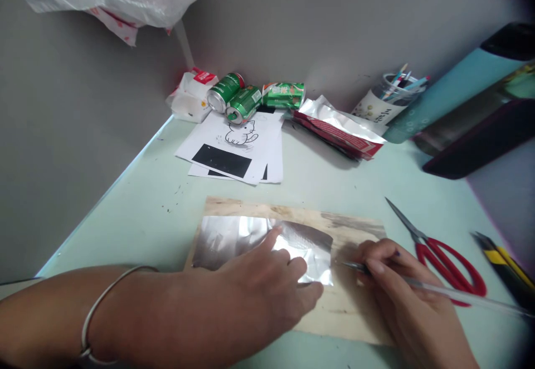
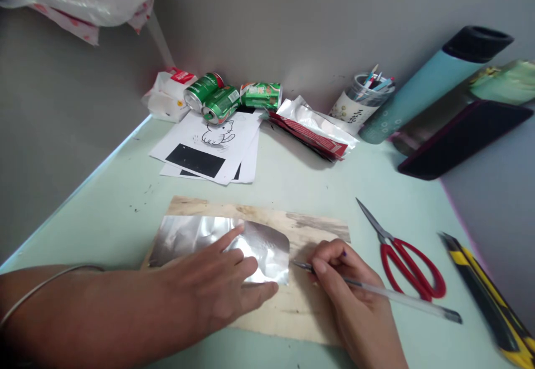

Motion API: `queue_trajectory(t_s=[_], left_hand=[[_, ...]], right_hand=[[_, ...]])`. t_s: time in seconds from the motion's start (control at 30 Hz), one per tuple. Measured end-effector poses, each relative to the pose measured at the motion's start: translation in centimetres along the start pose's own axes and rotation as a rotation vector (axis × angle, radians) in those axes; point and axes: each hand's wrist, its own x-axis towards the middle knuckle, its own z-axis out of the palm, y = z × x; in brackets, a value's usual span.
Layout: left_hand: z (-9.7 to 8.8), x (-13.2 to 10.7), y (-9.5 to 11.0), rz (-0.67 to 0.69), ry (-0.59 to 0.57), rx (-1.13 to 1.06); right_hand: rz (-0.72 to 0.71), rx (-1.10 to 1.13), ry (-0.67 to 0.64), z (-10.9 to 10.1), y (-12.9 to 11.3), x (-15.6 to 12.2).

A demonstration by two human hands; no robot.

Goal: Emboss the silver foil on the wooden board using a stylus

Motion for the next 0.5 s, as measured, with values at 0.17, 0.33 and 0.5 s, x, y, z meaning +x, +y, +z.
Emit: queue_trajectory(t_s=[0.17,0.33,0.5], left_hand=[[-0.2,0.1,-0.1,0.006,-0.035,0.001],[-0.8,0.0,-0.1,0.020,-0.085,0.016],[-0.3,-0.2,-0.1,-0.043,0.048,0.025]], right_hand=[[0.001,-0.005,0.038,0.0,0.3,0.0],[-0.037,-0.155,0.077,0.1,0.0,-0.1],[-0.130,-0.348,-0.059,1.0,-1.4,-0.4]])
